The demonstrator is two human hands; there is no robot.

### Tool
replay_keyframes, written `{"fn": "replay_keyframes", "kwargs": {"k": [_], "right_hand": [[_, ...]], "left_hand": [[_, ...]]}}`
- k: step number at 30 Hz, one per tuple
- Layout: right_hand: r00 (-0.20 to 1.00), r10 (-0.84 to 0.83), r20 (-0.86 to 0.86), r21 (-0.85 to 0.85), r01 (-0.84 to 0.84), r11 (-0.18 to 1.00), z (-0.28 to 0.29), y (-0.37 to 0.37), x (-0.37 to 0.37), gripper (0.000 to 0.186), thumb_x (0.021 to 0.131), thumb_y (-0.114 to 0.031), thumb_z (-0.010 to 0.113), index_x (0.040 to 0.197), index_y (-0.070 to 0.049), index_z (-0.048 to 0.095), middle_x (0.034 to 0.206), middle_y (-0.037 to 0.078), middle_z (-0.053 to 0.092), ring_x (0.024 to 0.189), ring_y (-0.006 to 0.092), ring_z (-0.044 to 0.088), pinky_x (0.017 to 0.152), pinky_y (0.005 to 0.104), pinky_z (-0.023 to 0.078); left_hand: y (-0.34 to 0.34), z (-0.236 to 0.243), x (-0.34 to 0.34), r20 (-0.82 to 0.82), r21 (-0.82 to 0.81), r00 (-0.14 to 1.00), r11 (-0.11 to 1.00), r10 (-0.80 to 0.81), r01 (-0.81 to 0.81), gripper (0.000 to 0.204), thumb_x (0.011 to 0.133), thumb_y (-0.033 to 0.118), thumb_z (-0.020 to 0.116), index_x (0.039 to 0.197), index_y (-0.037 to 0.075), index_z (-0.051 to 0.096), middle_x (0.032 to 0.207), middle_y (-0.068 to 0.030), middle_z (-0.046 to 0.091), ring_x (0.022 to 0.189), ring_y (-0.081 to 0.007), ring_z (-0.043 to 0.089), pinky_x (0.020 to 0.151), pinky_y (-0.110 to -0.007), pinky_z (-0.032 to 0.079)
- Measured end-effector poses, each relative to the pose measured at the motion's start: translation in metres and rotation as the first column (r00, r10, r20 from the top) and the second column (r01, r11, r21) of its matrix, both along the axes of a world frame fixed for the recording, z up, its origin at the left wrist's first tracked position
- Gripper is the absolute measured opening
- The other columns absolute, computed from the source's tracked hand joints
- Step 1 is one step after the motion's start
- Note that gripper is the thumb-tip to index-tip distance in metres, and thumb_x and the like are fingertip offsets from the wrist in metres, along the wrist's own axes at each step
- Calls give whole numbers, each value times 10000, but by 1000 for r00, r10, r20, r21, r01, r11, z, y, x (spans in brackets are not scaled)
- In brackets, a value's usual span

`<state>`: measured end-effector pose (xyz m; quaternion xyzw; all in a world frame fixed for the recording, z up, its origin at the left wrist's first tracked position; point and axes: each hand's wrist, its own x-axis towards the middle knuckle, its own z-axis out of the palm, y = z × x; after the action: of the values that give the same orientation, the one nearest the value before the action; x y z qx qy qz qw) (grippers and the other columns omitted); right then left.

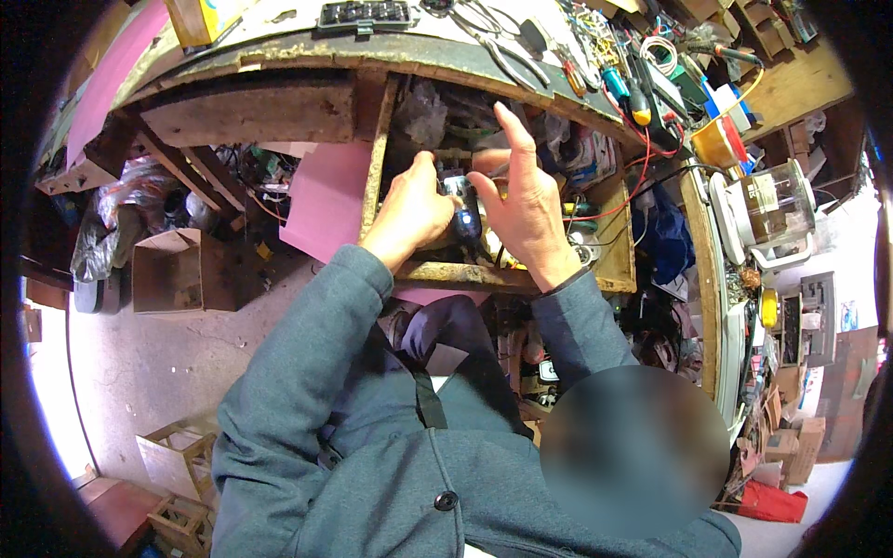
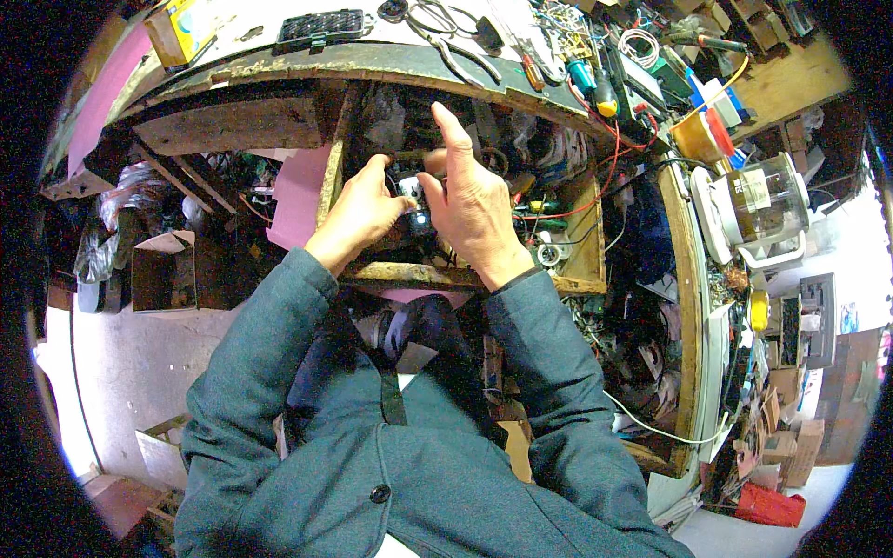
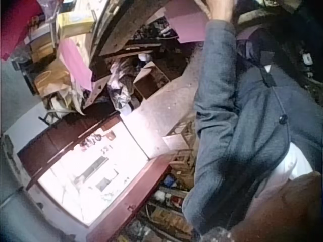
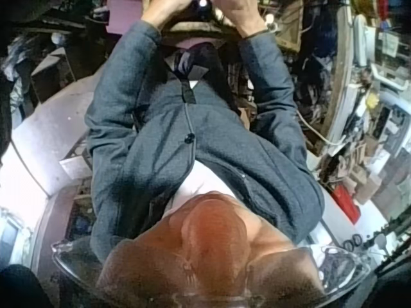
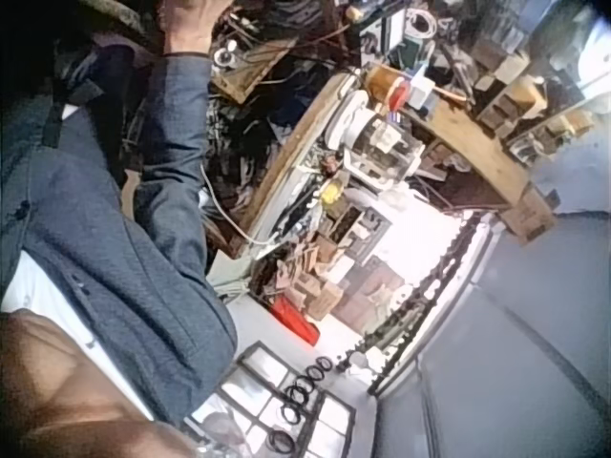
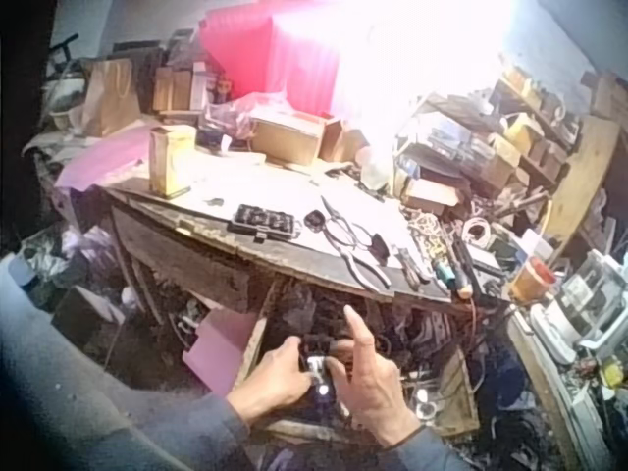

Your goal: The person sits on the floor and works on a small electronic device, using a screwdriver to remove and insert screws. They open a case of screwdriver bits, select a bit, and attach it to the screwdriver before continuing to adjust the device.

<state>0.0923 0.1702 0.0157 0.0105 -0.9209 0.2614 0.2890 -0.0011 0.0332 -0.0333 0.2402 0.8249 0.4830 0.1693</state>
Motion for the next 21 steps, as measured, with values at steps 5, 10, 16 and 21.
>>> {"fn": "replay_keyframes", "kwargs": {"k": [5,10,16,21], "right_hand": [[999,39,-21,-70,-40,997,-7,4,-3,899,855,76,679,1615,-162,262,962,150,754,833,321,759,757,425,610],[994,-82,70,5,81,997,6,-3,3,814,849,82,699,1567,-141,388,877,128,750,769,296,756,724,400,608],[997,38,-64,-35,-40,999,-6,10,-1,808,832,67,730,1542,-150,413,860,121,753,752,284,758,691,382,600],[997,-70,31,58,68,996,5,-1,4,824,837,57,726,1560,-161,396,862,122,753,746,295,754,681,397,600]], "left_hand": [[2,-5,-2,17,12,1000,1000,-2,2,521,808,144,841,1199,-28,542,809,-110,633,751,-210,635,686,-389,522],[1,-6,0,-25,6,999,1000,29,-29,533,809,140,837,1224,-23,544,811,-105,624,739,-206,617,672,-385,511],[2,-4,-2,17,25,1000,999,-22,22,617,813,138,832,1318,-48,529,833,-108,630,752,-204,617,676,-384,511],[0,-5,-1,10,5,1000,1000,5,-5,634,818,129,836,1331,-51,510,835,-114,632,768,-198,631,684,-378,522]]}}
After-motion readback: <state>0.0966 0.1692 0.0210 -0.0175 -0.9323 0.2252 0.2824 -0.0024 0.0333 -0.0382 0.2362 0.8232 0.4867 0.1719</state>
